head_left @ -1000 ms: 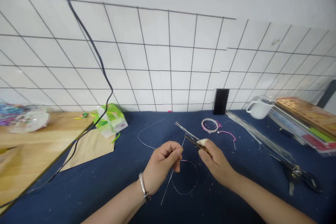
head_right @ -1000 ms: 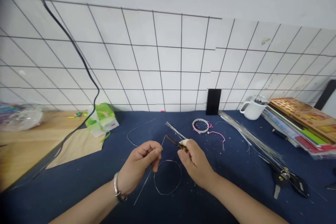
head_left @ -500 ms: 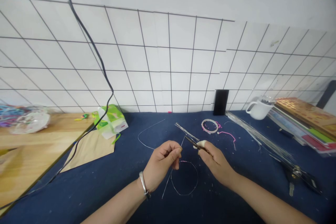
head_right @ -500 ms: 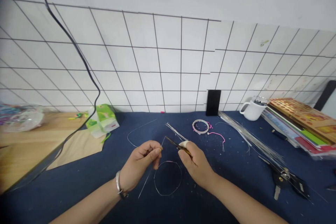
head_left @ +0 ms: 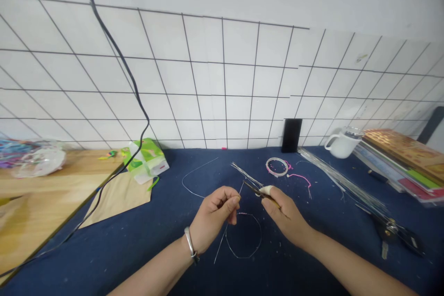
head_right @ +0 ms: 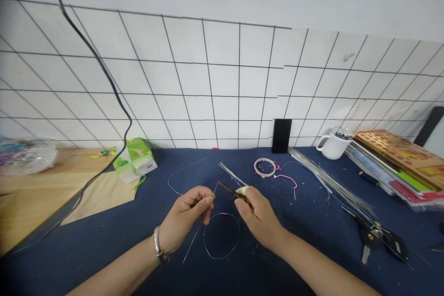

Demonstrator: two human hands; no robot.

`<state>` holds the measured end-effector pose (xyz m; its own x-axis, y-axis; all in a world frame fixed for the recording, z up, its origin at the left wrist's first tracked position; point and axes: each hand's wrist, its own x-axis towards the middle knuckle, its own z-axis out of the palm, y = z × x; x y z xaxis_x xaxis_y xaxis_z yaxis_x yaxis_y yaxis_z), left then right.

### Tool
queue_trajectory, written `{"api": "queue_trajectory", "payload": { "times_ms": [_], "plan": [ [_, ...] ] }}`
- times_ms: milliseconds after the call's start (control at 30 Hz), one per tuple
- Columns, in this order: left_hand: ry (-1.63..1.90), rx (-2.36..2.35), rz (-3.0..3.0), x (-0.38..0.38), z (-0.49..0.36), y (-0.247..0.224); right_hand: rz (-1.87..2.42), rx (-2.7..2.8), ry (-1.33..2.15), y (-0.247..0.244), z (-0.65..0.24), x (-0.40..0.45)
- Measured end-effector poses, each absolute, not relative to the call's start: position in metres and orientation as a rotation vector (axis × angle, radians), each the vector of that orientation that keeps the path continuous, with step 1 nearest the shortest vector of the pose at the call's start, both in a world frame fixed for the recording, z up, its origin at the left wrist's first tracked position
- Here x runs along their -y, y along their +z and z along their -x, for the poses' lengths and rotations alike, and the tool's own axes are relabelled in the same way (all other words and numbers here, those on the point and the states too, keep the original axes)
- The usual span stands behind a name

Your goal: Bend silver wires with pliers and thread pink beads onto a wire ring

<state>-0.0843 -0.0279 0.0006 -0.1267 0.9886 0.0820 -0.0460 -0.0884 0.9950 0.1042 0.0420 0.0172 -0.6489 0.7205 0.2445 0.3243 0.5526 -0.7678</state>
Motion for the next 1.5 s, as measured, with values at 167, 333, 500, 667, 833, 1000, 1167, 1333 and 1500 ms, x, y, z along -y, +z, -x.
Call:
{"api": "queue_trajectory", "payload": {
  "times_ms": [167, 333, 500, 667, 833, 1000, 1167, 1333, 1500],
  "plan": [
    [1.380, -1.225, -1.174, 0.0273, 0.0844, -0.0012, 0.887, 2.265, 0.899, 0.0175, -0.1032, -0.0414],
    [1.379, -1.216, -1.171, 0.0271, 0.0846, -0.0013, 0.903, 2.279, 0.861, 0.0176, -0.1033, -0.0425],
    [1.374, -1.231, -1.169, 0.0265, 0.0846, -0.0005, 0.902, 2.286, 0.850, 0.0169, -0.1034, -0.0421],
    [1.372, -1.235, -1.174, 0.0269, 0.0845, 0.0008, 0.892, 2.293, 0.828, 0.0169, -0.1036, -0.0426],
    [1.373, -1.236, -1.168, 0.0272, 0.0837, 0.0015, 0.881, 2.294, 0.784, 0.0166, -0.1035, -0.0429],
    [1.374, -1.241, -1.168, 0.0269, 0.0841, 0.0012, 0.865, 2.317, 0.743, 0.0146, -0.1038, -0.0433],
    [1.352, -1.237, -1.155, 0.0275, 0.0849, 0.0015, 0.875, 2.327, 0.662, 0.0130, -0.1047, -0.0439],
    [1.344, -1.207, -1.111, 0.0275, 0.0852, 0.0012, 0.867, 2.353, 0.562, 0.0129, -0.1055, -0.0444],
    [1.338, -1.221, -1.088, 0.0272, 0.0851, 0.0013, 0.838, 2.389, 0.415, 0.0104, -0.1069, -0.0475]
  ]
}}
